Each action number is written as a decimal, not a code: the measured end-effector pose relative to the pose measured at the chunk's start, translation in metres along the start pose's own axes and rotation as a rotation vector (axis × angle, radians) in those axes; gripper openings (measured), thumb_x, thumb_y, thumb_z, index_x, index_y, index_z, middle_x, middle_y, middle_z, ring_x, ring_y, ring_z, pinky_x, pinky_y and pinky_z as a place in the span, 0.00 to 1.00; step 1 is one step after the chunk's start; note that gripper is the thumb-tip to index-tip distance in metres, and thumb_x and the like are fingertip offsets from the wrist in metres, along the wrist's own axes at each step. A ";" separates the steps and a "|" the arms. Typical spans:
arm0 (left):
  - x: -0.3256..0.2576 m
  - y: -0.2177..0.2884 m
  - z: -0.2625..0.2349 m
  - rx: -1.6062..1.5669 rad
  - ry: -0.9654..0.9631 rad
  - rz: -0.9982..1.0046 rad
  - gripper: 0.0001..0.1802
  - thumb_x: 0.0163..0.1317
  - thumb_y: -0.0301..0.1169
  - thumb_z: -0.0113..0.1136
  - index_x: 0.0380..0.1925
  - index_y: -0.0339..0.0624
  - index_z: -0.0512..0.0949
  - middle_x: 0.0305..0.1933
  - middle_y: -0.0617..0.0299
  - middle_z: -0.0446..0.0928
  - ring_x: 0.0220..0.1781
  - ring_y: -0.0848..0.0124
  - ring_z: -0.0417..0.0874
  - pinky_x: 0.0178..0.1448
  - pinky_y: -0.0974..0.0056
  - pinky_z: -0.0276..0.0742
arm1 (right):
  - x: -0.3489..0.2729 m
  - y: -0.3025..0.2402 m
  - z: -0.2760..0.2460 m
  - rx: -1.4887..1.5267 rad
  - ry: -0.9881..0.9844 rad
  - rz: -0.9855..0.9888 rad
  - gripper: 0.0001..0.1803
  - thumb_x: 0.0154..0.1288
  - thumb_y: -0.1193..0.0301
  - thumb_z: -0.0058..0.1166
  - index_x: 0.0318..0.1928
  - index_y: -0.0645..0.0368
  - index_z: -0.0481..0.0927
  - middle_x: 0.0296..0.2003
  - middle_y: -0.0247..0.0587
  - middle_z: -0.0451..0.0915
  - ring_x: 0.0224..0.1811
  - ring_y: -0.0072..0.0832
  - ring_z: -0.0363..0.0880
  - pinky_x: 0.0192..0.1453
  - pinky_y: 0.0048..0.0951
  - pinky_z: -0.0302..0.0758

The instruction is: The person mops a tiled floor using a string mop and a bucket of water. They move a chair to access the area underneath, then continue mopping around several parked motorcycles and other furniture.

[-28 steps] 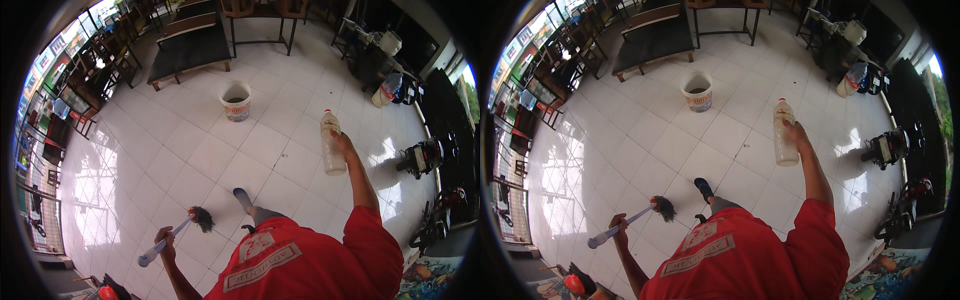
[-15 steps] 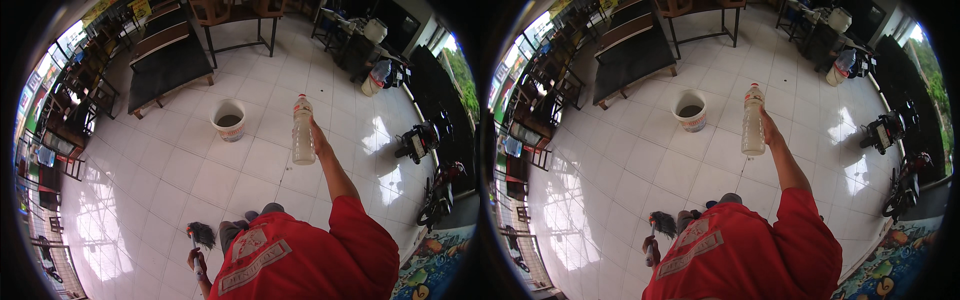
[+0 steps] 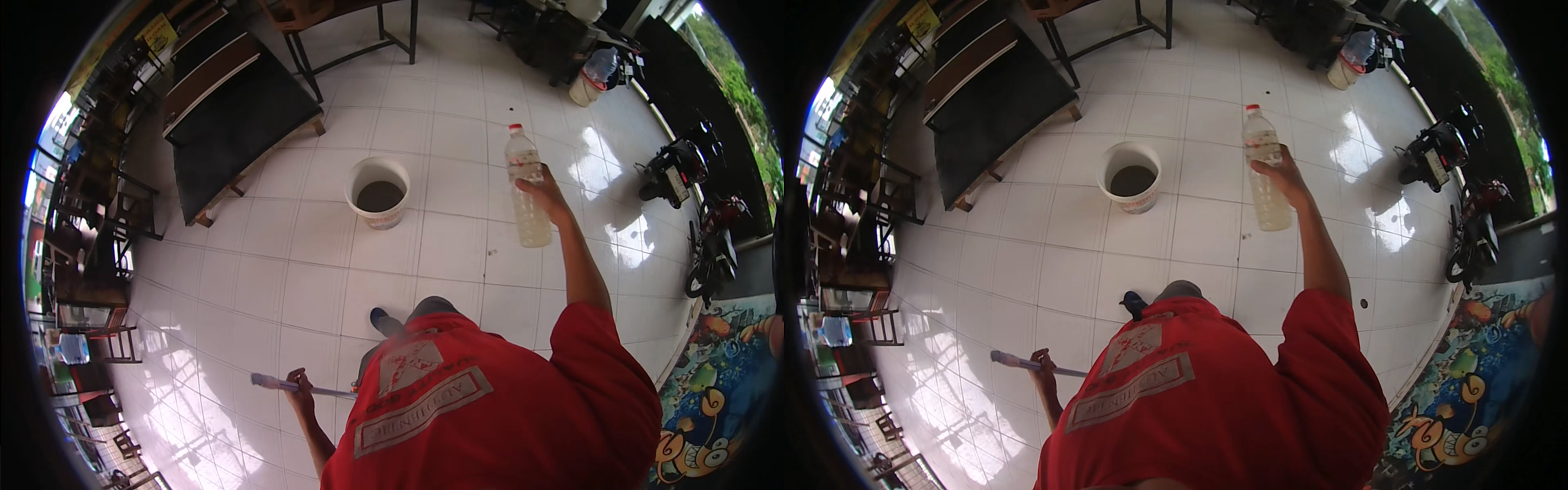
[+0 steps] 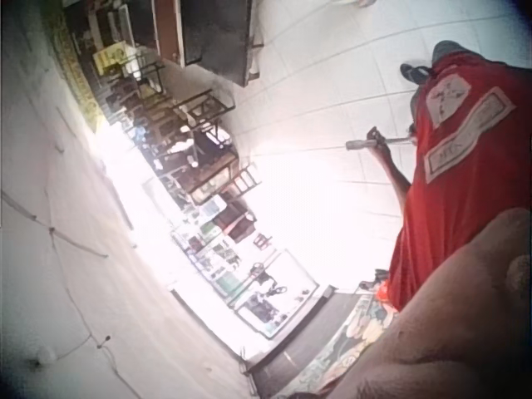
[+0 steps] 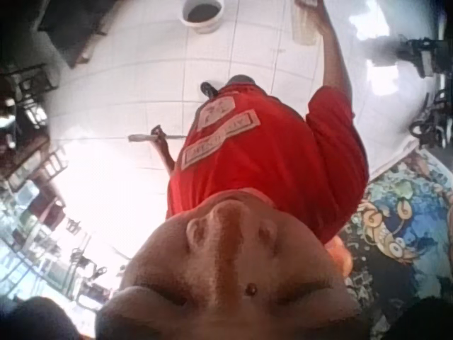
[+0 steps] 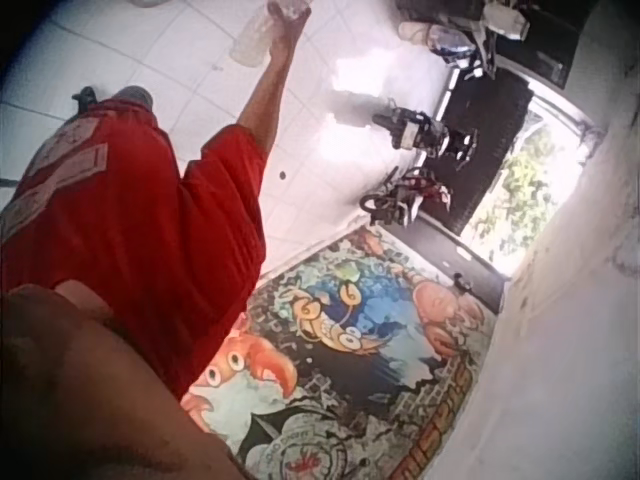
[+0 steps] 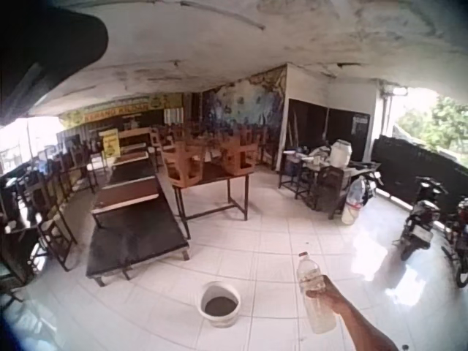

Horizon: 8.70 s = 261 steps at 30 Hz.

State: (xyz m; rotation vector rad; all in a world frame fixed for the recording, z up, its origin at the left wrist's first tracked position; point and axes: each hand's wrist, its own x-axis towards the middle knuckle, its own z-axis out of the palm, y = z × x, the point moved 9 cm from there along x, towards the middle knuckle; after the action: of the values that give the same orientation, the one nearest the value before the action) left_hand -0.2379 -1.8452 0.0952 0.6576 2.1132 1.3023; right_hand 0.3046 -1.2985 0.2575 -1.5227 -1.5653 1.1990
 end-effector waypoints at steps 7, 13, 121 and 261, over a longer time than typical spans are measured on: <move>0.132 0.065 -0.050 -0.151 -0.089 -0.154 0.10 0.62 0.25 0.48 0.40 0.34 0.76 0.16 0.69 0.63 0.20 0.79 0.65 0.28 0.70 0.64 | -0.007 0.141 -0.023 -0.610 -0.071 0.553 0.46 0.38 0.51 0.72 0.53 0.68 0.69 0.43 0.51 0.79 0.45 0.39 0.80 0.50 0.35 0.75; 0.221 0.177 -0.089 -0.221 -0.096 -0.160 0.12 0.58 0.26 0.50 0.40 0.32 0.76 0.14 0.67 0.63 0.17 0.76 0.64 0.32 0.64 0.72 | 0.099 0.101 -0.014 -1.139 -0.108 0.476 0.50 0.32 0.47 0.72 0.54 0.66 0.70 0.43 0.50 0.81 0.46 0.42 0.81 0.51 0.38 0.75; -0.353 -0.214 -0.160 0.788 -1.665 1.267 0.10 0.51 0.29 0.66 0.35 0.46 0.80 0.28 0.55 0.76 0.32 0.58 0.78 0.39 0.59 0.76 | -1.496 0.234 0.481 1.381 1.606 0.526 0.42 0.59 0.32 0.40 0.52 0.58 0.73 0.33 0.45 0.78 0.30 0.37 0.78 0.35 0.41 0.78; 0.862 -0.622 -1.716 -0.252 0.512 -0.870 0.16 0.57 0.32 0.60 0.45 0.38 0.79 0.28 0.58 0.79 0.32 0.70 0.80 0.40 0.65 0.75 | -0.341 -1.014 2.708 0.064 -0.812 -0.920 0.41 0.43 0.64 0.74 0.56 0.60 0.63 0.48 0.52 0.75 0.53 0.47 0.76 0.55 0.42 0.72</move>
State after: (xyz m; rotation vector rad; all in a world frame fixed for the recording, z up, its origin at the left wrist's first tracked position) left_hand -2.1045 -2.6050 -0.0185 -0.7175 2.1342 1.2298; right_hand -2.5176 -2.0134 0.2055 -0.0899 -2.3013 1.2891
